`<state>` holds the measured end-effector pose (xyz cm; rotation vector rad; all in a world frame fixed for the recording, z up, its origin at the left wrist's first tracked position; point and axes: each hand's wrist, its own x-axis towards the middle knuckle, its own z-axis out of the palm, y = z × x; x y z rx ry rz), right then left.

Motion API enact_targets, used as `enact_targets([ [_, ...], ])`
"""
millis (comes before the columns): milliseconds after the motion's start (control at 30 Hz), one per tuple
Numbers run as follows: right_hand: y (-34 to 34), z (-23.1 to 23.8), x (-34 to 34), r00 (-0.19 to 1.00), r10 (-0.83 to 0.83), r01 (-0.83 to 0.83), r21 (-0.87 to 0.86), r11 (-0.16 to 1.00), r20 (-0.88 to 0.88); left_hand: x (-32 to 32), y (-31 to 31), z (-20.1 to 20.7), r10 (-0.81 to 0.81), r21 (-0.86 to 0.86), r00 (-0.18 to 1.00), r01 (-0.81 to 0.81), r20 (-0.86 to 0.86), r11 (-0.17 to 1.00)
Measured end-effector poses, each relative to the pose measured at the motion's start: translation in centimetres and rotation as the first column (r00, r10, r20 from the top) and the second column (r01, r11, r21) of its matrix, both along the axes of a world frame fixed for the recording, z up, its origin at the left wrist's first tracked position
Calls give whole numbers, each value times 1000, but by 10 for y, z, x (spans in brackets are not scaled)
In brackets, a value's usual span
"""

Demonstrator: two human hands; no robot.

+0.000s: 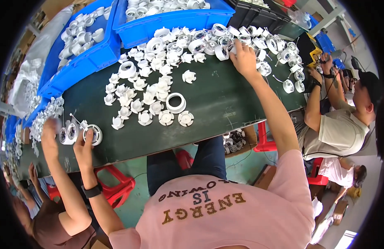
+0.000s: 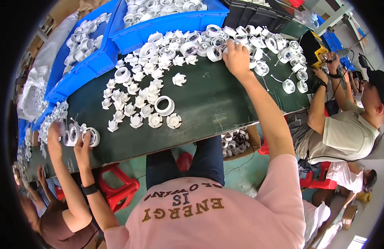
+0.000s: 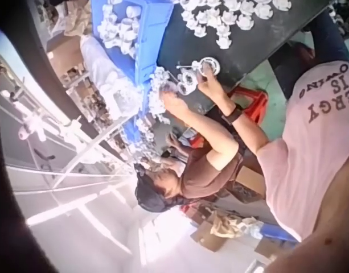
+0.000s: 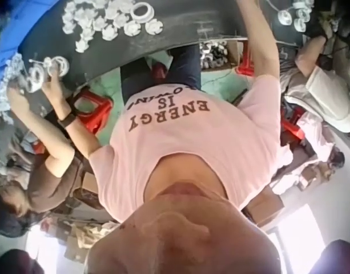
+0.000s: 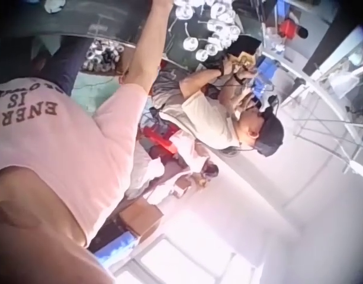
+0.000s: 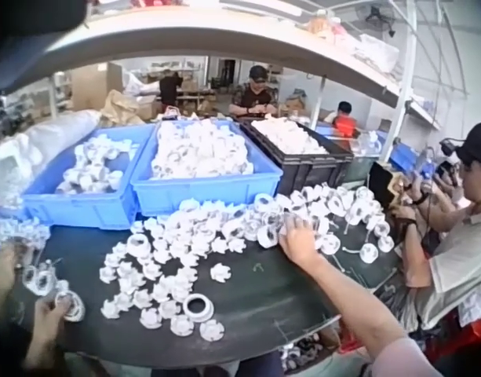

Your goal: Assembling plastic components and internal electronics for small devices at a factory workbench.

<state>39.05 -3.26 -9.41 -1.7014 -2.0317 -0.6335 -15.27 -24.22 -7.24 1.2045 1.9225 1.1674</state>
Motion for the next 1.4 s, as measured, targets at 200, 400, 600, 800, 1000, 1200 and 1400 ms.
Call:
enact_targets([
  [200,-63,47,-70,629,228,-387,-45,921,-743,-6,1,-9,394,450,695,-112,-601,886],
  [400,-69,26,-122,781,332,-481,-170,860,-528,130,-12,10,-77,420,845,340,-529,841],
  [600,-63,-4,-136,808,512,-546,-46,836,-293,160,-5,-25,-45,396,840,302,-541,867],
  [800,-67,-4,-146,490,239,-624,-145,768,-838,156,-6,-31,24,414,865,216,-501,884],
  [1000,-68,11,-152,543,576,-801,-169,575,-611,155,-2,-35,-4,446,901,218,-434,868],
  [1200,-65,-2,-111,658,451,-673,-203,711,-603,156,-3,-33,-14,418,900,216,-436,883],
  [1400,-71,-1,-116,630,530,-707,-137,694,-567,154,-4,-35,-32,389,899,220,-436,895],
])
